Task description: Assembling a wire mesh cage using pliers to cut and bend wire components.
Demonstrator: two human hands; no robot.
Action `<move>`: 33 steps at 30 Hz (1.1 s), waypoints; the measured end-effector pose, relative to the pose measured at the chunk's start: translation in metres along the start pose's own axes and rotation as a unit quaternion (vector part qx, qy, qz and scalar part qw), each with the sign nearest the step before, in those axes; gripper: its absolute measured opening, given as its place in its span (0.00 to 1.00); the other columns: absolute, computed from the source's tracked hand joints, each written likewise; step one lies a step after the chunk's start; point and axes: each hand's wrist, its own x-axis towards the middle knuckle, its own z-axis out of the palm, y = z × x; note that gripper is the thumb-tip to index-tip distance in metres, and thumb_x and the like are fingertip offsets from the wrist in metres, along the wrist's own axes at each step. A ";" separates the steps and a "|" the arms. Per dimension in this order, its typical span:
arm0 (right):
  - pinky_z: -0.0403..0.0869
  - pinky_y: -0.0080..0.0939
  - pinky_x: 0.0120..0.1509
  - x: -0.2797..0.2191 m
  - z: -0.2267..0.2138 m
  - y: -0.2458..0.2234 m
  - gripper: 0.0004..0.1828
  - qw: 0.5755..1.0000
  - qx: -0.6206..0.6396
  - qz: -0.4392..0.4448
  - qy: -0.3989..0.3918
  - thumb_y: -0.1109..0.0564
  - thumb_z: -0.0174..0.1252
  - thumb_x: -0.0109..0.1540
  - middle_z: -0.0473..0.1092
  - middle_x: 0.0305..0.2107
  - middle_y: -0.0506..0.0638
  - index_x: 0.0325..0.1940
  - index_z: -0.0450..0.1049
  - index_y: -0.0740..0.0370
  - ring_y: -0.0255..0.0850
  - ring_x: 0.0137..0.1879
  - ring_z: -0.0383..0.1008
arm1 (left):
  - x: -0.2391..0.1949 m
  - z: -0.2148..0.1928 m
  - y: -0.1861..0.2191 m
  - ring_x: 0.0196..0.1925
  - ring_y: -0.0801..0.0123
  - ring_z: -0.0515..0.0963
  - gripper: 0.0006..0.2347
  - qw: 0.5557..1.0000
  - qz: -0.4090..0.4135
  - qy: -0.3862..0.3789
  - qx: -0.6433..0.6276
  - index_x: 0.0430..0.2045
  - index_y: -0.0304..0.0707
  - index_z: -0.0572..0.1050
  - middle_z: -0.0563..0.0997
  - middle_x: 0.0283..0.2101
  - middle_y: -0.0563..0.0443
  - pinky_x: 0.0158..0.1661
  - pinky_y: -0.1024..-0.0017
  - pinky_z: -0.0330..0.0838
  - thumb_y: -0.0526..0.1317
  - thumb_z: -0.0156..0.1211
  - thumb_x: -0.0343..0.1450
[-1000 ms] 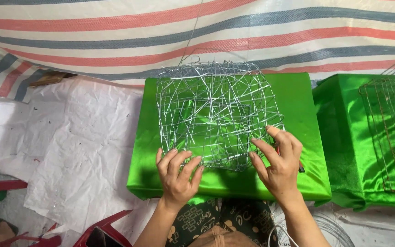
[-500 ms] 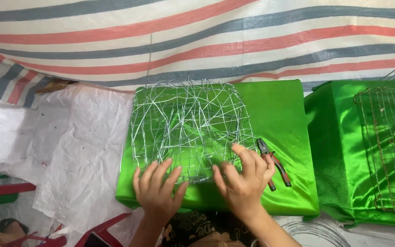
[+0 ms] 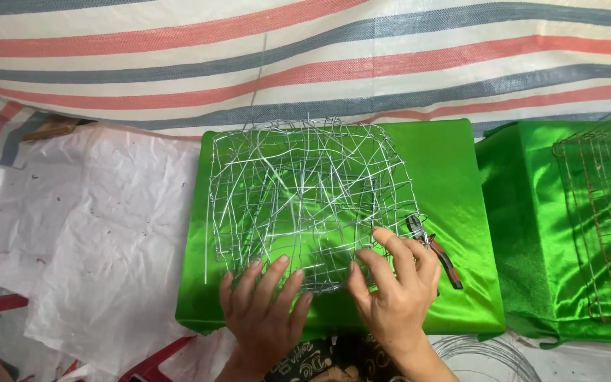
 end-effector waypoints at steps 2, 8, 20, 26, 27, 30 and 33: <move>0.66 0.50 0.52 -0.001 0.005 -0.001 0.06 1.000 -0.013 0.003 0.010 0.49 0.63 0.60 0.75 0.50 0.46 0.34 0.76 0.50 0.48 0.51 0.67 | -0.004 0.002 -0.001 0.60 0.58 0.72 0.12 1.000 -0.007 -0.005 -0.004 0.42 0.56 0.77 0.80 0.53 0.57 0.64 0.47 0.54 0.55 0.55 0.72; 0.59 0.66 0.67 0.003 0.013 -0.007 0.14 0.993 -0.116 0.027 0.017 0.39 0.58 0.60 0.78 0.46 0.40 0.34 0.75 0.48 0.41 0.46 0.70 | -0.004 0.000 -0.004 0.60 0.59 0.71 0.11 1.000 -0.013 -0.016 -0.018 0.41 0.57 0.78 0.80 0.54 0.58 0.62 0.48 0.56 0.54 0.60 0.71; 0.63 0.53 0.55 0.005 0.013 -0.004 0.09 0.996 -0.086 -0.011 0.031 0.46 0.61 0.60 0.76 0.46 0.43 0.32 0.75 0.50 0.42 0.41 0.65 | 0.064 -0.044 -0.007 0.51 0.60 0.80 0.06 0.992 0.075 -0.052 -0.089 0.40 0.51 0.79 0.82 0.51 0.55 0.52 0.57 0.69 0.45 0.59 0.72; 0.63 0.51 0.54 0.013 -0.006 -0.009 0.08 0.997 -0.070 -0.019 0.004 0.46 0.63 0.62 0.76 0.47 0.42 0.35 0.75 0.50 0.44 0.43 0.66 | 0.120 0.004 -0.020 0.58 0.38 0.77 0.13 0.942 0.213 -0.179 -0.189 0.49 0.31 0.76 0.76 0.57 0.30 0.59 0.50 0.74 0.28 0.60 0.69; 0.61 0.48 0.51 0.015 -0.010 -0.008 0.10 0.998 -0.057 -0.024 -0.011 0.45 0.64 0.64 0.76 0.47 0.43 0.37 0.75 0.51 0.44 0.43 0.66 | 0.123 0.021 -0.025 0.63 0.36 0.72 0.16 0.935 0.225 -0.217 -0.169 0.51 0.30 0.73 0.73 0.60 0.28 0.62 0.49 0.70 0.28 0.57 0.68; 0.61 0.45 0.49 0.004 -0.010 0.006 0.10 1.000 0.008 -0.009 -0.022 0.46 0.64 0.63 0.75 0.50 0.49 0.38 0.76 0.53 0.44 0.46 0.67 | 0.131 0.032 -0.031 0.59 0.37 0.74 0.16 0.934 0.226 -0.230 -0.152 0.49 0.36 0.73 0.73 0.62 0.33 0.56 0.47 0.72 0.28 0.55 0.66; 0.68 0.48 0.60 -0.020 -0.011 0.042 0.09 0.996 0.089 -0.006 0.006 0.57 0.63 0.62 0.76 0.48 0.58 0.43 0.76 0.64 0.47 0.55 0.75 | 0.128 0.036 -0.032 0.58 0.36 0.76 0.12 0.929 0.221 -0.242 -0.169 0.49 0.35 0.75 0.74 0.61 0.29 0.54 0.49 0.76 0.32 0.57 0.71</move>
